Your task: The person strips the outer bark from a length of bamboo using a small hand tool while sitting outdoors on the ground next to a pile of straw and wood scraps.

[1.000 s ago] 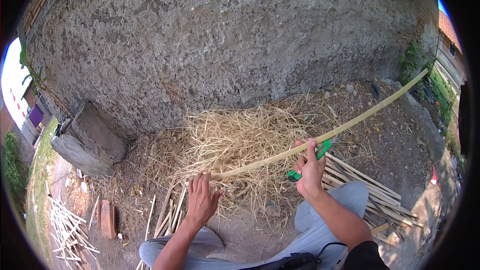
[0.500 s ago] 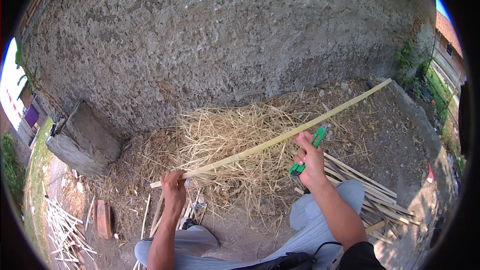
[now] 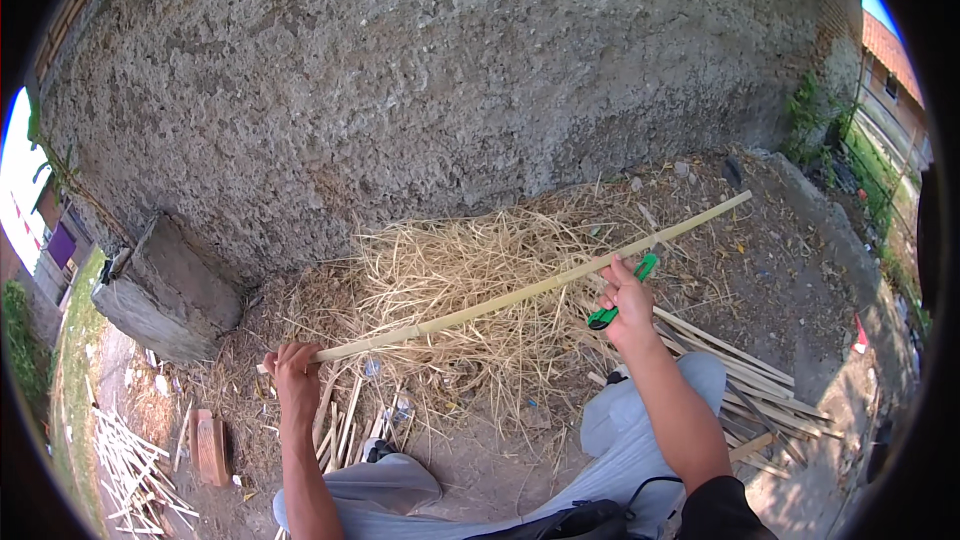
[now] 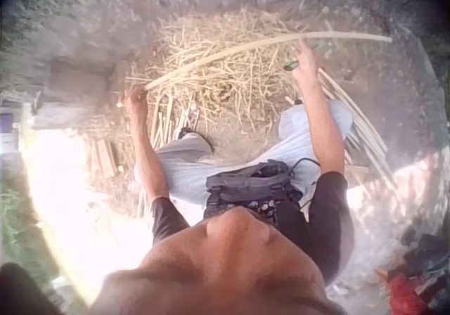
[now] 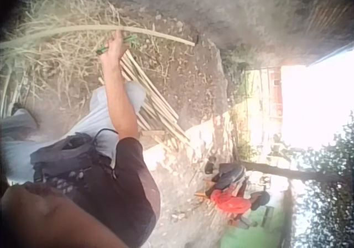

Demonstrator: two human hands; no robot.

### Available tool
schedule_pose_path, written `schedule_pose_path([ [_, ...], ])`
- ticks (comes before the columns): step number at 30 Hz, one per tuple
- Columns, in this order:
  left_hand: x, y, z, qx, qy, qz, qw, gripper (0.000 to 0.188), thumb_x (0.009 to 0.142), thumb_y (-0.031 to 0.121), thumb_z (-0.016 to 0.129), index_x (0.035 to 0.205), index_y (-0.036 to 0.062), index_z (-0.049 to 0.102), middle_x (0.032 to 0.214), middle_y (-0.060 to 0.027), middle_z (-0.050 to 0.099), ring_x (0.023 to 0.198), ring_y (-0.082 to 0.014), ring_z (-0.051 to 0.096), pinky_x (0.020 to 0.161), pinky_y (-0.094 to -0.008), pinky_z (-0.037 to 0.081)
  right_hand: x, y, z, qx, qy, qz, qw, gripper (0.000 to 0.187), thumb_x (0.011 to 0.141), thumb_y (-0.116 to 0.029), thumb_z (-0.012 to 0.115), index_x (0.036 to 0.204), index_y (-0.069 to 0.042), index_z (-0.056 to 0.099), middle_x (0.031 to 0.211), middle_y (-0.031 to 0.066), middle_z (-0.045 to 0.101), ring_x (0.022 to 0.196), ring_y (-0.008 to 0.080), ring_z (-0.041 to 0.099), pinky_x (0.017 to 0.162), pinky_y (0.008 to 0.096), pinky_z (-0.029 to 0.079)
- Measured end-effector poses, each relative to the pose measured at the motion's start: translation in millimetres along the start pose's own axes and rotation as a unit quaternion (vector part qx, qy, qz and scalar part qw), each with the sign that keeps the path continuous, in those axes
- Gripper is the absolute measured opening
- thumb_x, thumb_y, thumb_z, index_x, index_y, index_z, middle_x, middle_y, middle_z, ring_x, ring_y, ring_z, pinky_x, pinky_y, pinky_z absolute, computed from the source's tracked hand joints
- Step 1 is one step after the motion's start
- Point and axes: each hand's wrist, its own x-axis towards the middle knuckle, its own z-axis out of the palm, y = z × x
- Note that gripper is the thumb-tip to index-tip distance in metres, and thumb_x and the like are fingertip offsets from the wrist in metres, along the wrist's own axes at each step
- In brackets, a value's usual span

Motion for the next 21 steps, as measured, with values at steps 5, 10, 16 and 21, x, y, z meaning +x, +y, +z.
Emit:
schedule_pose_path([
  [5, -5.5, 4.9, -0.6, 0.061, 0.004, 0.001, 0.998, 0.017, 0.071, -0.001, 0.073, 0.084, 0.0072, 0.070, 0.092, -0.0043, 0.067, 0.095, -0.0222, 0.060, 0.093, -0.0401, 0.032, -3.5, 3.9, 5.6, -0.005, 0.015, 0.023, 1.000, 0.015, 0.097, -0.022, 0.062, 0.106, -0.011, 0.058, 0.107, 0.0097, 0.069, 0.051, 0.0044, 0.032, 0.047, 0.0217, 0.033],
  [10, -3.1, 7.0, -1.5, 0.049, -0.012, -0.002, 0.999, 0.020, 0.069, -0.002, 0.073, 0.087, 0.0076, 0.069, 0.092, -0.0047, 0.066, 0.096, -0.0233, 0.060, 0.093, -0.0407, 0.032, -4.3, 8.1, 4.9, -0.009, -0.011, 0.035, 0.999, 0.015, 0.099, -0.022, 0.058, 0.108, -0.011, 0.057, 0.110, 0.0114, 0.069, 0.050, 0.0041, 0.032, 0.047, 0.0214, 0.033],
  [16, -3.1, -2.9, -4.1, 0.056, -0.032, -0.031, 0.997, 0.019, 0.071, -0.003, 0.072, 0.087, 0.0074, 0.070, 0.091, -0.0053, 0.065, 0.095, -0.0245, 0.060, 0.093, -0.0406, 0.033, -11.0, 14.1, 10.6, -0.006, -0.055, 0.079, 0.995, 0.005, 0.100, -0.018, 0.054, 0.103, -0.014, 0.053, 0.112, 0.0124, 0.067, 0.049, 0.0032, 0.031, 0.046, 0.0202, 0.032],
  [21, -3.5, -8.9, -4.8, 0.040, -0.023, -0.033, 0.998, 0.014, 0.072, -0.002, 0.071, 0.084, 0.0059, 0.070, 0.086, -0.0074, 0.065, 0.091, -0.0261, 0.061, 0.092, -0.0400, 0.034, -15.1, 13.6, 13.9, -0.002, -0.099, 0.102, 0.990, 0.006, 0.099, -0.014, 0.054, 0.097, -0.017, 0.049, 0.112, 0.0106, 0.065, 0.047, 0.0023, 0.032, 0.044, 0.0193, 0.031],
])
